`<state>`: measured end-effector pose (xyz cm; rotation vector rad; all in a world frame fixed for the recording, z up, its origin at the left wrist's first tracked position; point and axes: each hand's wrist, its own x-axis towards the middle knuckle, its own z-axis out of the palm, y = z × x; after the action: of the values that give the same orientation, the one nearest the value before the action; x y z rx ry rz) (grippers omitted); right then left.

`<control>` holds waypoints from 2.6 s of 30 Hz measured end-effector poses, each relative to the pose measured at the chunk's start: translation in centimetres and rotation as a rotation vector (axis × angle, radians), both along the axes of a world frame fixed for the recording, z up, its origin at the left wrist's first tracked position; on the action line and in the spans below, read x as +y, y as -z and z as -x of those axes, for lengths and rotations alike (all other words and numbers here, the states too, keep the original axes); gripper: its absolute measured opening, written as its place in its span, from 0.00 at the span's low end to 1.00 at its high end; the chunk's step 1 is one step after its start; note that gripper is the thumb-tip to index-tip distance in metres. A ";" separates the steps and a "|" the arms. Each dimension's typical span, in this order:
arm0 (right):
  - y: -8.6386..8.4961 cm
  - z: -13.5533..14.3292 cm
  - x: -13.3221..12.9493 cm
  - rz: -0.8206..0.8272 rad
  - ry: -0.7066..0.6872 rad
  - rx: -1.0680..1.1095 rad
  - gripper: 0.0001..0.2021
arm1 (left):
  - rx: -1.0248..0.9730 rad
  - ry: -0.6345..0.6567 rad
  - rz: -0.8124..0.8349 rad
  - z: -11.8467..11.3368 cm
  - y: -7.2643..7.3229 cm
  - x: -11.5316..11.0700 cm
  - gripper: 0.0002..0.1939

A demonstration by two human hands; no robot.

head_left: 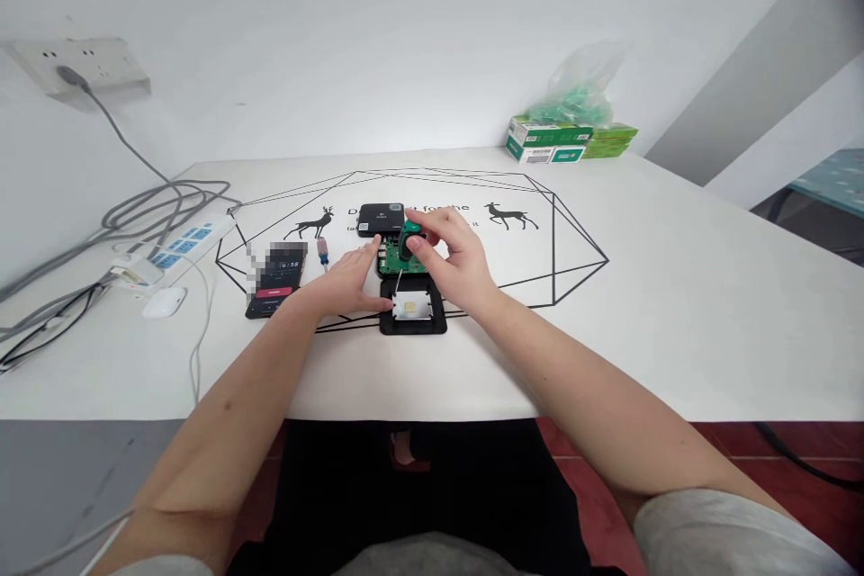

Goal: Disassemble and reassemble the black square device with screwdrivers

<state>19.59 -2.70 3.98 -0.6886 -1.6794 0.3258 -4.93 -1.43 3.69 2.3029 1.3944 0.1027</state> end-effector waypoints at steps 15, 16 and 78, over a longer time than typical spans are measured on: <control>0.2 0.6 -0.2 0.195 -0.127 0.193 0.14 | 0.006 -0.015 0.021 -0.2 -0.2 -0.1 0.70; 0.3 0.7 -0.2 0.198 -0.106 0.200 0.13 | 0.001 -0.010 0.018 -0.2 -0.2 -0.1 0.70; 0.7 0.3 0.6 0.136 -0.117 0.110 0.19 | 0.006 0.011 -0.068 -0.5 -0.1 -0.2 0.62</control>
<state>19.34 -2.14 3.28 -0.6616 -1.6062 0.5549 -4.45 -1.60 3.82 2.3673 1.4016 0.1413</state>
